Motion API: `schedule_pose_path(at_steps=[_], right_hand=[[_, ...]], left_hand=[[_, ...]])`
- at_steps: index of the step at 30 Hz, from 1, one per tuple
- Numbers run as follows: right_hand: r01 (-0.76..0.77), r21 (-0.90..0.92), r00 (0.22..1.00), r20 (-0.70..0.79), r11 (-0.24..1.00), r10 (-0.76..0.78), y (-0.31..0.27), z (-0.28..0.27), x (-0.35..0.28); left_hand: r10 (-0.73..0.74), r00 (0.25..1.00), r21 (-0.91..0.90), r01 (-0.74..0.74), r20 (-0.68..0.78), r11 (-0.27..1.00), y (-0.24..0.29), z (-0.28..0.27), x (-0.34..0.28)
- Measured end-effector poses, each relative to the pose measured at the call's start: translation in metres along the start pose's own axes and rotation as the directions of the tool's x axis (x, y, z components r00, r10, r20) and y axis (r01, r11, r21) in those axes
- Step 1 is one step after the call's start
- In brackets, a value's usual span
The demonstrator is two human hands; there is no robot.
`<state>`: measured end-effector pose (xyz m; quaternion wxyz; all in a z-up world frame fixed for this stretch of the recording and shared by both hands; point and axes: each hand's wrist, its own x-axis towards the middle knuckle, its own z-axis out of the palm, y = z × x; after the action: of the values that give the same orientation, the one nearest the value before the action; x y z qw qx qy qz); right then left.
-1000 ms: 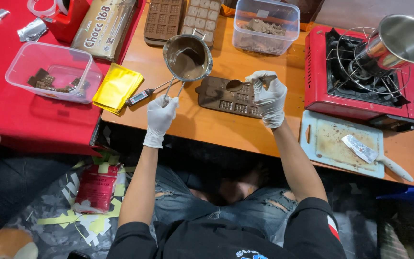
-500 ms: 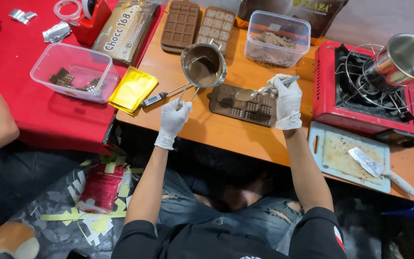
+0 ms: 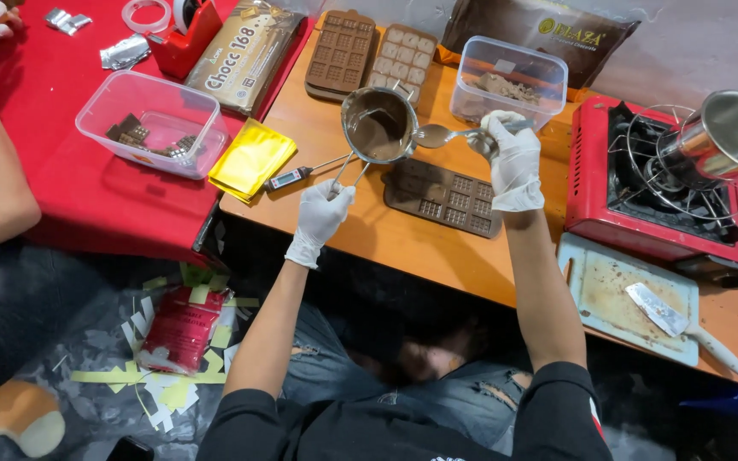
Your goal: Filling individual cavities of a chocolate mold with melted chocolate using a small spoon.
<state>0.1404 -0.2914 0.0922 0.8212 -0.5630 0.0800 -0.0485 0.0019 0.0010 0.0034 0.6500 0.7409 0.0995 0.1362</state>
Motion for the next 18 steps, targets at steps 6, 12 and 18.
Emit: schedule_pose_path(at_steps=[6, 12, 18], right_hand=[[0.040, -0.166, 0.999, 0.001, 0.985, -0.041, 0.000, 0.049, -0.023], [0.258, -0.374, 0.939, -0.121, 0.891, -0.322, 0.031, 0.067, -0.036], [0.580, -0.494, 0.770, 0.073, 0.648, -0.633, 0.044, 0.065, -0.045]], left_hand=[[0.007, 1.000, 0.029, -0.007, 0.004, 1.000, -0.012, 0.002, 0.002], [-0.020, 1.000, 0.023, 0.020, 0.001, 1.000, -0.012, 0.003, 0.000], [-0.009, 1.000, 0.023, 0.009, 0.008, 1.000, -0.008, 0.002, 0.001]])
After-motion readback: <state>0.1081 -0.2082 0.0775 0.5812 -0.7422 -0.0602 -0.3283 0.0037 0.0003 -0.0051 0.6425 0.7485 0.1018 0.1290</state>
